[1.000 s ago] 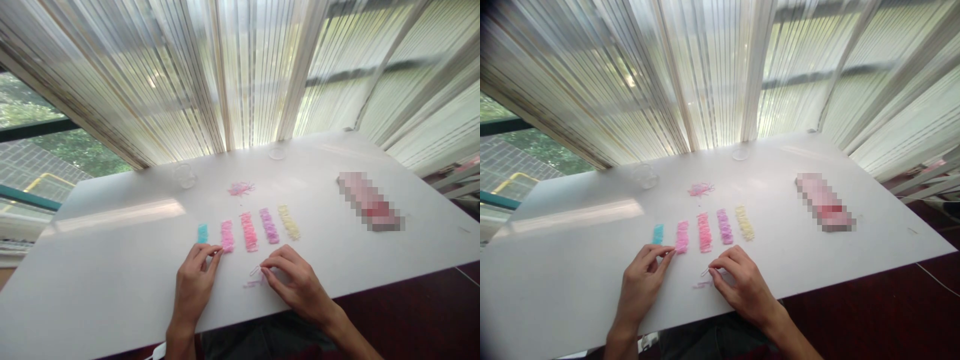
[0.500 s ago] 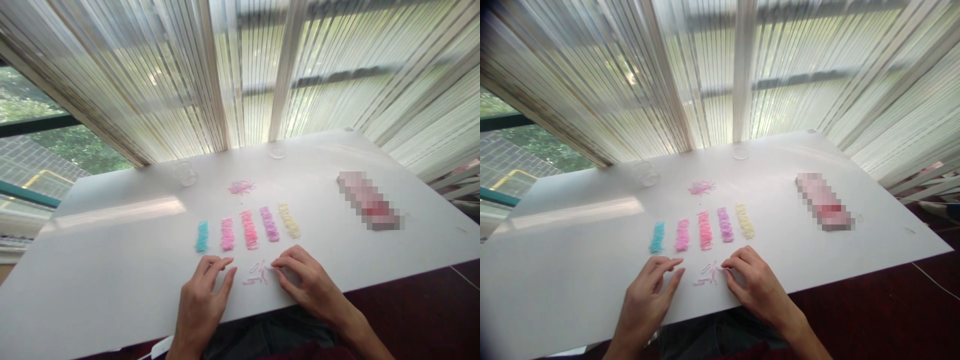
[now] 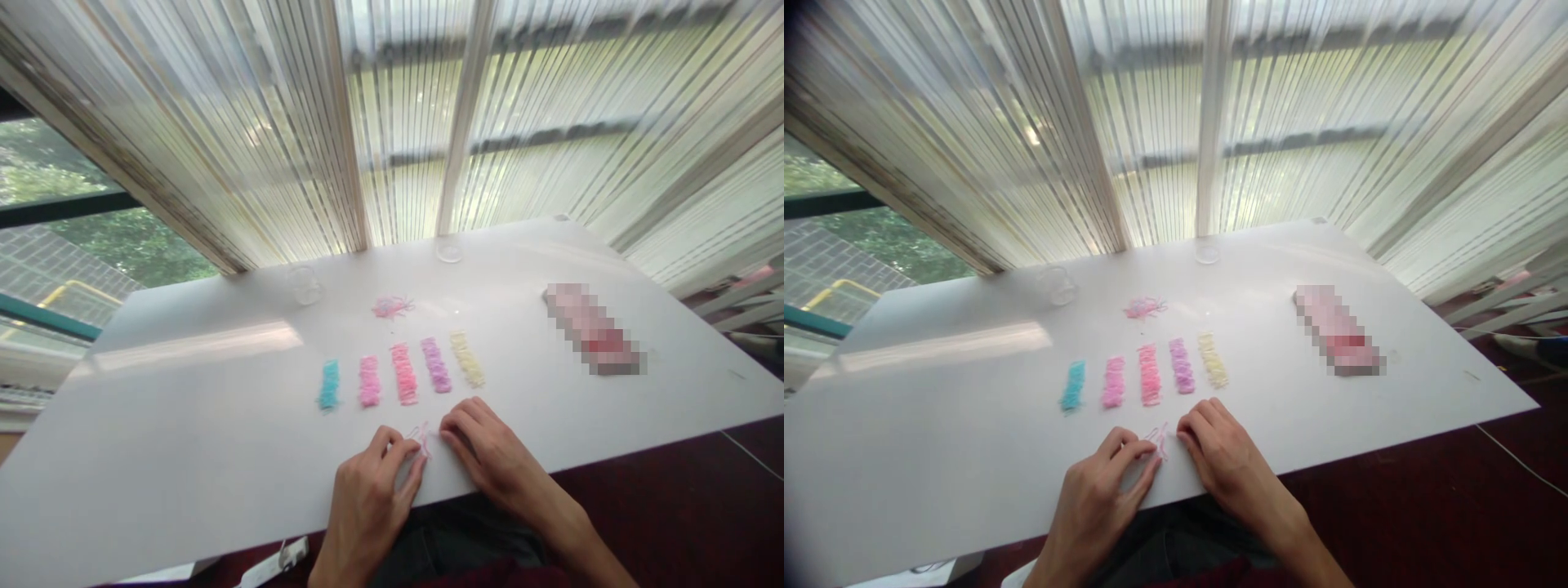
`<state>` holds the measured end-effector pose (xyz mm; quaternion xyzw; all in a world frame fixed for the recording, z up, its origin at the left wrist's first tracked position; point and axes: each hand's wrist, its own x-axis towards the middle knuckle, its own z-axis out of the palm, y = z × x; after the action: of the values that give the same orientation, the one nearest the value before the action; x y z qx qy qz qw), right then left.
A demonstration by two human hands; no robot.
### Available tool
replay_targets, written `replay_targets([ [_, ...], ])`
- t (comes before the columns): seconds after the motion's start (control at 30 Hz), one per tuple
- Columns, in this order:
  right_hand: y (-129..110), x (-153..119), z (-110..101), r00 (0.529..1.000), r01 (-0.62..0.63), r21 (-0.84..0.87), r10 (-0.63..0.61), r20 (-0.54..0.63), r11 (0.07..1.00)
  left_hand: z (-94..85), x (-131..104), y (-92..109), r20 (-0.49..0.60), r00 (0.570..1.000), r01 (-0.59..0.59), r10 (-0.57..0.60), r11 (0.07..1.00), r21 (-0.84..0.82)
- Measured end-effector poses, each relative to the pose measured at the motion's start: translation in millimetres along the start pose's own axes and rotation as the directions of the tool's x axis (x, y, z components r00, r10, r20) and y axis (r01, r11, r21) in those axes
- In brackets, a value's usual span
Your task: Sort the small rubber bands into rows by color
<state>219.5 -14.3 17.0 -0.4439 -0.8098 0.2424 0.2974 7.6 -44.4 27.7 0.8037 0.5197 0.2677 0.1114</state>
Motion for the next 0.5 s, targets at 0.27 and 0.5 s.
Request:
replay_targets([
  [0.27,-8,5,-6,1.000,-0.015,0.179,0.011,0.022,0.984,-4.5,9,3,-0.100,0.995,-0.003,-0.007,0.995,-0.100],
  [0.5,-11,11,-8,1.000,-0.023,0.189,0.020,0.016,0.982,-0.3,15,-5,-0.093,0.996,-0.017,0.001,0.984,-0.177],
])
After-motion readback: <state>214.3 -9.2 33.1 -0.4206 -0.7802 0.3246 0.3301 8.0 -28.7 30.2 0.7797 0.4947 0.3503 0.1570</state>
